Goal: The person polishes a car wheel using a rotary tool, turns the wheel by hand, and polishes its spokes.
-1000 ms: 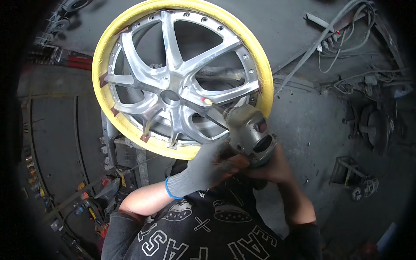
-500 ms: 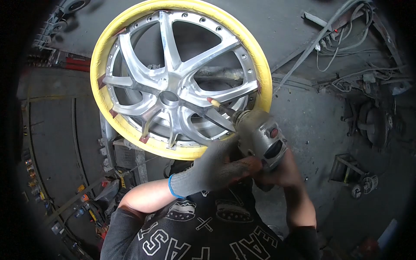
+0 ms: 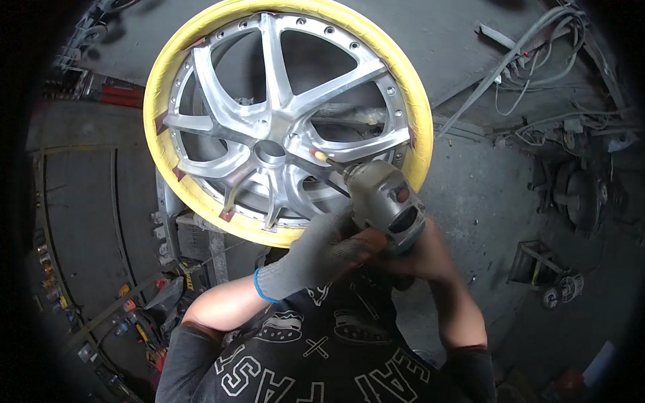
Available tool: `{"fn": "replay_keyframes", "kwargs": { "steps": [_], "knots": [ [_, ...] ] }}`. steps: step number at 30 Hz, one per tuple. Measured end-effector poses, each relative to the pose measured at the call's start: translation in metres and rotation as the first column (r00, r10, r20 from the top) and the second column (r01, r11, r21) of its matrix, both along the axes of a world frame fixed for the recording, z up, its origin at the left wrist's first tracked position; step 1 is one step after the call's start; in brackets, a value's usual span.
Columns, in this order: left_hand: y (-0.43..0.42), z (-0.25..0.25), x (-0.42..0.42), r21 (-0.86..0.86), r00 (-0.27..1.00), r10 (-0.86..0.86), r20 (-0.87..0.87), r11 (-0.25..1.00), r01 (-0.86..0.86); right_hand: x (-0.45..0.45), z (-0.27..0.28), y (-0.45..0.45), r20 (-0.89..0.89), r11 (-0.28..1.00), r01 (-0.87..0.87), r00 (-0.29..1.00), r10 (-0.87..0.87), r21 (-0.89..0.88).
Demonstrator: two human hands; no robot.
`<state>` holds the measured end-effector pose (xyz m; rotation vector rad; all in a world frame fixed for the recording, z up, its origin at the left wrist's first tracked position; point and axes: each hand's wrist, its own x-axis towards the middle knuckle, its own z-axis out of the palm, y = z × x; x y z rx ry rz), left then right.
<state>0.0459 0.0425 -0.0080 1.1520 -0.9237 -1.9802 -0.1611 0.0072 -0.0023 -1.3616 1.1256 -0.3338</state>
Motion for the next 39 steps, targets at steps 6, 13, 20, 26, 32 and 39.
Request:
{"fn": "replay_keyframes", "kwargs": {
  "steps": [6, 13, 20, 26, 32, 39],
  "knots": [
    [-0.001, -0.005, 0.020, -0.051, 0.968, -0.032, 0.251, 0.998, 0.046, 0.021, -0.010, -0.004, 0.144, 0.993, 0.017, 0.989, -0.034, 0.118],
    [0.000, -0.006, 0.013, -0.018, 0.997, 0.032, 0.070, 0.999, -0.030, 0.018, -0.008, -0.002, 0.125, 0.996, 0.070, 0.989, -0.077, 0.060],
    [0.005, -0.016, -0.012, -0.083, 0.990, 0.042, -0.133, 0.995, -0.053, -0.009, 0.015, 0.004, -0.034, 0.997, 0.080, 0.996, -0.080, 0.015],
    [-0.005, 0.024, -0.011, 0.002, 0.960, -0.200, -0.194, 0.979, 0.204, -0.032, 0.036, 0.017, -0.297, 0.918, -0.175, 0.952, 0.067, -0.357],
    [0.029, 0.020, 0.014, -0.042, 0.980, -0.131, -0.147, 0.991, 0.127, -0.020, 0.030, 0.035, -0.064, 0.911, -0.016, 0.998, -0.012, -0.411],
    [0.058, 0.000, 0.061, -0.182, 0.893, -0.025, 0.449, 0.976, 0.119, 0.030, 0.011, 0.046, -0.326, 0.821, -0.262, 0.940, 0.098, -0.507]
  ]
}}
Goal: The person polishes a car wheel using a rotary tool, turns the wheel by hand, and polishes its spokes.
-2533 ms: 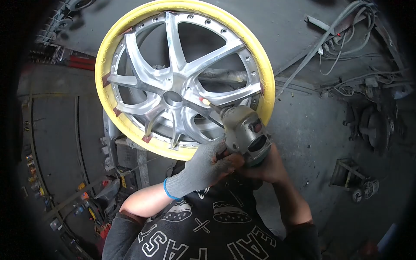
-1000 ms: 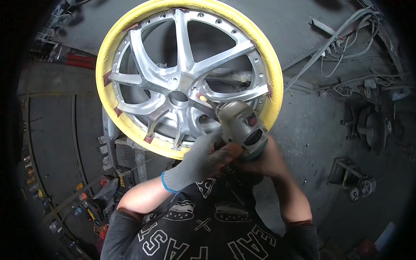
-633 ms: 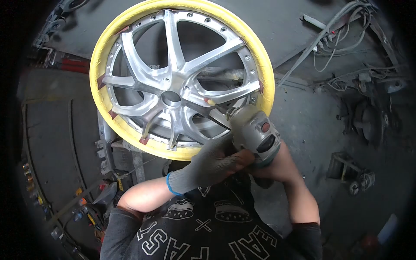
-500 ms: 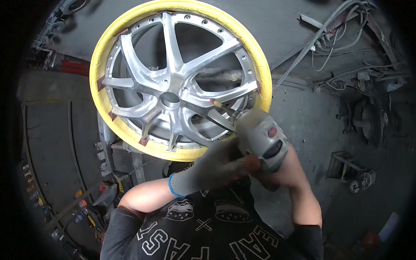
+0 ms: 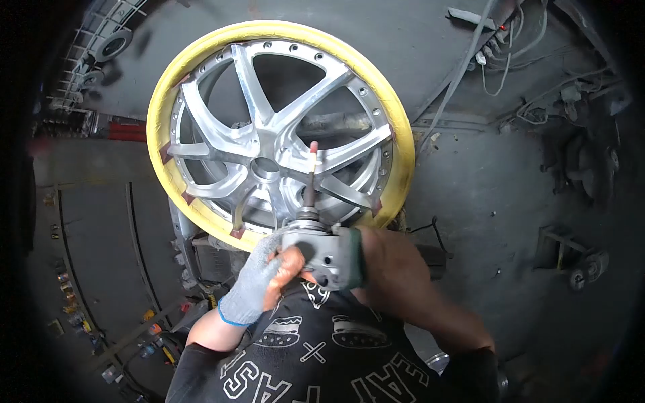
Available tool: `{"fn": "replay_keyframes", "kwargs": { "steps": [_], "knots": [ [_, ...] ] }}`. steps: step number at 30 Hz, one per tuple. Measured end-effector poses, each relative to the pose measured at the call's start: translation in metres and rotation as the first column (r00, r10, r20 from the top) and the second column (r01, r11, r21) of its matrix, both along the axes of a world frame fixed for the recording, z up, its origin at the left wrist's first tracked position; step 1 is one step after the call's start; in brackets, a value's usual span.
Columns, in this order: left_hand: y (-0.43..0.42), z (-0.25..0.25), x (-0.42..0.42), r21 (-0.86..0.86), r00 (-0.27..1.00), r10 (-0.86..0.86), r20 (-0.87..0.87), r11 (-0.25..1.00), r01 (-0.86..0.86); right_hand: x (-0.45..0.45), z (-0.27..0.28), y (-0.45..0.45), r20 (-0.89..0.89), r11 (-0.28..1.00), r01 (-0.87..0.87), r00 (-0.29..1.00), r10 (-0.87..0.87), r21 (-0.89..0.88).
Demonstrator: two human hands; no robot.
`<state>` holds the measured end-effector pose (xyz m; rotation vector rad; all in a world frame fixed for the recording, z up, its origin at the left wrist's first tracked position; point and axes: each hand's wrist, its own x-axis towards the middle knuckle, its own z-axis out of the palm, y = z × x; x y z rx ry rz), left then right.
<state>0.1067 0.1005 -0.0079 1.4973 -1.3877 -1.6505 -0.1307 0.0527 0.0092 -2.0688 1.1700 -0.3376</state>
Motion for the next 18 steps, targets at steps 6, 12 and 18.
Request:
{"fn": "replay_keyframes", "kwargs": {
  "steps": [6, 12, 18],
  "knots": [
    [-0.011, 0.004, 0.000, 0.447, 0.794, 0.544, -0.271, 0.802, -0.397, 0.021, -0.010, 0.007, -0.083, 0.994, -0.095, 0.992, 0.090, -0.053],
    [-0.004, -0.018, 0.013, 0.455, 0.764, 0.455, -0.457, 0.858, -0.239, 0.023, -0.008, 0.014, -0.121, 0.997, -0.073, 0.990, 0.068, -0.039],
    [0.000, -0.039, 0.006, 0.508, 0.721, 0.467, -0.511, 0.842, -0.185, 0.010, -0.009, 0.024, -0.118, 0.995, 0.045, 0.991, -0.055, -0.089]
  ]
}}
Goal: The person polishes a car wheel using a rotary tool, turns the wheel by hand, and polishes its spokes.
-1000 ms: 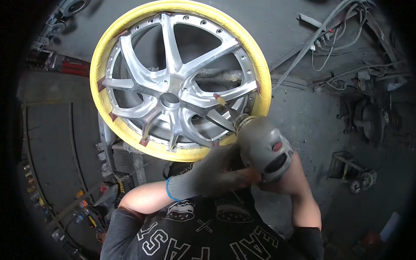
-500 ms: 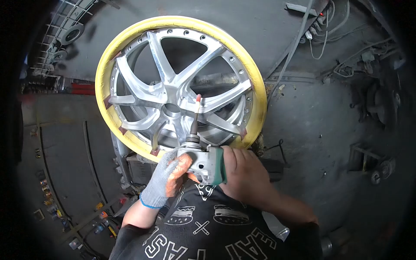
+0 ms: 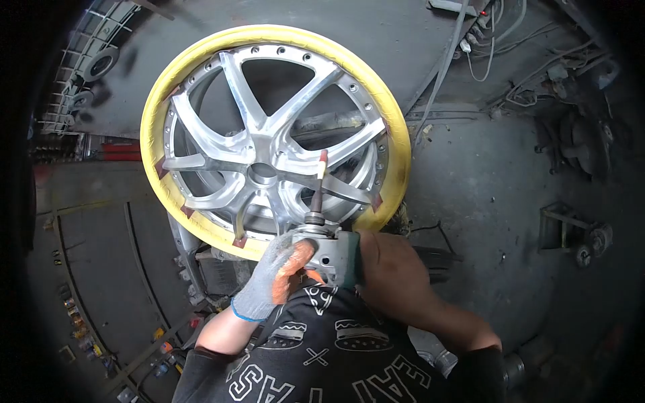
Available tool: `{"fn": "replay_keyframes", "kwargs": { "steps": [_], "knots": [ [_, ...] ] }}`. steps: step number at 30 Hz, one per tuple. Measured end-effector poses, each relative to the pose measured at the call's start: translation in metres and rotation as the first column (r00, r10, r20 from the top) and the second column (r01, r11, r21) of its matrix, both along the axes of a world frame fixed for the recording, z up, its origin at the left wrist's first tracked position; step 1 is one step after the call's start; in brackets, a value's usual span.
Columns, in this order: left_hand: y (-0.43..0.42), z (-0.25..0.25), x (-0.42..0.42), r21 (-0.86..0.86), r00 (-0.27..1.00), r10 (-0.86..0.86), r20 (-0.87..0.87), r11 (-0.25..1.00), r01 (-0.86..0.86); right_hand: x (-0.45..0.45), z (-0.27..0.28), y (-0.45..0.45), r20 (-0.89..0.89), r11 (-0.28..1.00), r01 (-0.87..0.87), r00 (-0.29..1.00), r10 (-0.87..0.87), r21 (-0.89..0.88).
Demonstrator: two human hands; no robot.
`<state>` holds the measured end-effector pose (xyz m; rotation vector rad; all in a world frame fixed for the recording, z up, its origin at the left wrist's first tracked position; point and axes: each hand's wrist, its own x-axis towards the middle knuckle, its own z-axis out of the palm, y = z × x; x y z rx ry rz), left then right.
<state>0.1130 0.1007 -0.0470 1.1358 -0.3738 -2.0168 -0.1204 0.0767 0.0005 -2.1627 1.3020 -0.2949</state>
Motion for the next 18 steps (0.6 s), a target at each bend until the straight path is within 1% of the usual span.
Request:
{"fn": "replay_keyframes", "kwargs": {
  "steps": [1, 4, 5, 7, 9, 10, 12, 13, 15, 16, 17, 18],
  "knots": [
    [0.000, -0.006, 0.001, -0.017, 0.998, -0.025, -0.052, 1.000, 0.024, 0.000, 0.002, 0.000, -0.003, 1.000, -0.001, 1.000, 0.001, -0.001],
    [-0.002, -0.017, 0.008, -0.006, 0.991, -0.135, -0.021, 0.991, 0.135, 0.001, 0.010, -0.003, -0.027, 1.000, 0.020, 0.999, -0.020, -0.024],
    [0.003, -0.014, 0.007, -0.056, 0.990, -0.132, 0.053, 0.989, 0.135, 0.001, 0.007, -0.004, -0.017, 1.000, -0.003, 1.000, 0.003, -0.007],
    [-0.002, 0.006, 0.003, -0.107, 0.984, -0.127, 0.128, 0.984, 0.141, 0.002, 0.005, -0.006, -0.006, 1.000, -0.024, 1.000, 0.024, 0.008],
    [-0.004, 0.017, 0.005, -0.090, 0.991, -0.046, 0.125, 0.994, 0.057, 0.009, 0.006, -0.009, 0.000, 0.995, -0.087, 0.996, 0.087, 0.048],
    [-0.005, 0.019, 0.005, -0.092, 0.991, -0.050, 0.125, 0.994, 0.062, 0.012, 0.004, -0.010, -0.001, 0.996, -0.083, 0.997, 0.083, 0.046],
    [-0.003, 0.022, 0.006, 0.014, 0.991, 0.039, 0.130, 0.999, -0.041, 0.015, -0.002, -0.011, -0.011, 0.993, -0.109, 0.994, 0.110, 0.039],
    [0.000, 0.021, 0.008, -0.003, 0.988, 0.019, 0.156, 1.000, -0.018, 0.013, -0.002, -0.011, -0.015, 0.994, -0.108, 0.994, 0.108, 0.034],
    [0.002, 0.036, 0.003, -0.017, 0.985, 0.054, 0.164, 0.998, -0.052, 0.010, -0.002, -0.009, 0.081, 0.996, -0.074, 0.994, 0.077, -0.042],
    [0.022, 0.004, 0.010, -0.035, 0.981, 0.113, 0.159, 0.993, -0.109, 0.007, -0.004, -0.007, 0.080, 0.996, -0.075, 0.994, 0.078, -0.046],
    [0.042, -0.028, 0.017, -0.055, 0.974, 0.170, 0.153, 0.985, -0.163, 0.003, -0.005, -0.006, 0.117, 0.999, -0.035, 0.993, 0.032, 0.024],
    [0.028, -0.011, 0.011, -0.061, 0.974, 0.172, 0.145, 0.984, -0.164, -0.002, -0.005, -0.007, 0.147, 0.996, 0.003, 0.989, -0.017, 0.095]
  ]
}}
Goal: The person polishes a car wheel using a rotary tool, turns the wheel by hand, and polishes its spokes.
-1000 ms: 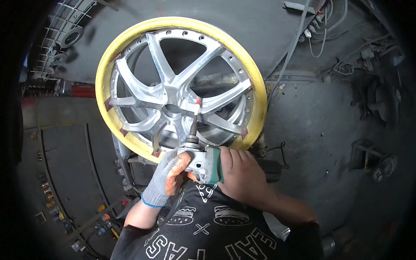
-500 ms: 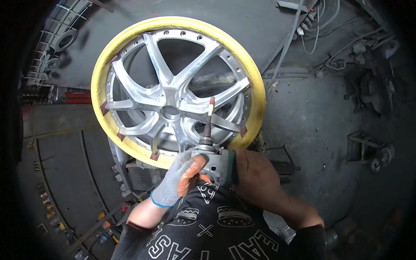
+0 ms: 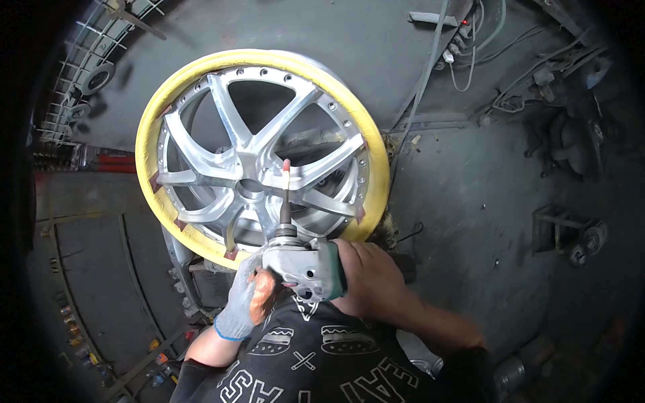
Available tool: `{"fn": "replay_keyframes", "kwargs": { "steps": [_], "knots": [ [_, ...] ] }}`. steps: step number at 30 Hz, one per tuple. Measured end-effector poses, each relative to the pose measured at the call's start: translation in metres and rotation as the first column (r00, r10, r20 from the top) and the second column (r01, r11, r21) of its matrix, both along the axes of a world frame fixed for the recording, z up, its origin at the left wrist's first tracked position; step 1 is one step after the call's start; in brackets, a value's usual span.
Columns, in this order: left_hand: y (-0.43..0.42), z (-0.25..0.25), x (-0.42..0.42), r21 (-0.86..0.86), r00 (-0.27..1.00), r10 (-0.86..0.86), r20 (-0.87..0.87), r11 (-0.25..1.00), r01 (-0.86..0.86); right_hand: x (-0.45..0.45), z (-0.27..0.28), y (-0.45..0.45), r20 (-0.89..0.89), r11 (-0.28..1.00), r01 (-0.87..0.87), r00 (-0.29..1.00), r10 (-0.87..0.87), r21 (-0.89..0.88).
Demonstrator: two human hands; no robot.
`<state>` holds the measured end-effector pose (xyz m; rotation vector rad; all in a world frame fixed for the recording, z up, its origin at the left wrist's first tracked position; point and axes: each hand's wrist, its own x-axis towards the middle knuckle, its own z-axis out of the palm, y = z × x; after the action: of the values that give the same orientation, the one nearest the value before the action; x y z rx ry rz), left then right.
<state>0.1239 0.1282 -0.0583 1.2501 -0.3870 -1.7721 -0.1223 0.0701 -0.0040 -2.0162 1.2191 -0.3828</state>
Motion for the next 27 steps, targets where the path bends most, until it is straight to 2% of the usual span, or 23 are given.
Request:
{"fn": "replay_keyframes", "kwargs": {
  "steps": [1, 3, 4, 5, 6, 10, 12, 14, 15, 16, 17, 18, 19, 23, 27],
  "knots": [
    [-0.024, 0.033, -0.008, -0.091, 0.977, -0.209, 0.050, 0.973, 0.213, -0.004, 0.006, -0.003, -0.007, 1.000, -0.003, 1.000, 0.003, -0.006],
    [-0.032, 0.037, -0.026, -0.158, 0.960, -0.282, -0.005, 0.948, 0.277, -0.009, 0.022, -0.009, 0.075, 0.957, 0.090, 0.991, -0.114, 0.277],
    [-0.035, 0.039, -0.035, -0.192, 0.947, -0.318, -0.032, 0.932, 0.307, -0.012, 0.024, -0.010, 0.072, 0.959, 0.084, 0.992, -0.107, 0.272],
    [-0.037, 0.035, -0.039, -0.191, 0.899, -0.386, -0.209, 0.917, 0.349, -0.016, 0.026, -0.009, 0.156, 0.957, 0.103, 0.976, -0.149, 0.272],
    [-0.039, 0.033, -0.046, -0.200, 0.872, -0.424, -0.242, 0.902, 0.383, -0.021, 0.027, -0.007, 0.240, 0.953, 0.122, 0.952, -0.192, 0.276],
    [-0.048, 0.023, -0.068, -0.246, 0.838, -0.480, -0.259, 0.872, 0.423, -0.044, 0.014, 0.003, 0.225, 0.924, 0.202, 0.932, -0.283, 0.324],
    [-0.054, 0.014, -0.077, -0.277, 0.836, -0.480, -0.266, 0.869, 0.411, -0.052, 0.018, 0.001, 0.114, 0.918, 0.287, 0.938, -0.327, 0.275],
    [-0.058, -0.002, -0.084, -0.359, 0.817, -0.489, -0.304, 0.854, 0.377, -0.063, 0.012, -0.003, 0.141, 0.945, 0.251, 0.948, -0.284, 0.209],
    [-0.060, -0.016, -0.091, -0.385, 0.737, -0.484, -0.471, 0.865, 0.321, -0.068, 0.010, -0.005, 0.173, 0.965, 0.221, 0.954, -0.244, 0.144],
    [-0.061, -0.034, -0.104, -0.274, 0.421, -0.345, -0.839, 0.936, 0.221, -0.071, 0.014, -0.010, 0.170, 0.965, 0.220, 0.955, -0.243, 0.146],
    [-0.071, -0.051, -0.116, -0.145, -0.187, -0.086, -0.979, 0.932, 0.333, -0.073, 0.020, -0.017, 0.098, 0.956, 0.225, 0.964, -0.246, 0.187],
    [-0.083, -0.069, -0.132, -0.292, -0.635, 0.093, -0.767, 0.831, 0.474, -0.075, 0.023, -0.024, 0.025, 0.946, 0.232, 0.969, -0.244, 0.227],
    [-0.103, -0.094, -0.155, -0.694, -0.837, 0.425, -0.345, 0.485, 0.532, -0.078, 0.022, -0.028, 0.022, 0.945, 0.233, 0.969, -0.244, 0.229],
    [-0.137, -0.137, -0.196, -0.687, -0.859, 0.389, -0.334, 0.523, 0.504, -0.085, 0.019, -0.039, 0.046, 0.947, 0.240, 0.966, -0.255, 0.214],
    [-0.146, -0.133, -0.201, -0.676, -0.880, 0.342, -0.329, 0.565, 0.472, -0.091, 0.013, -0.041, 0.056, 0.944, 0.258, 0.960, -0.274, 0.207]
  ]
}}
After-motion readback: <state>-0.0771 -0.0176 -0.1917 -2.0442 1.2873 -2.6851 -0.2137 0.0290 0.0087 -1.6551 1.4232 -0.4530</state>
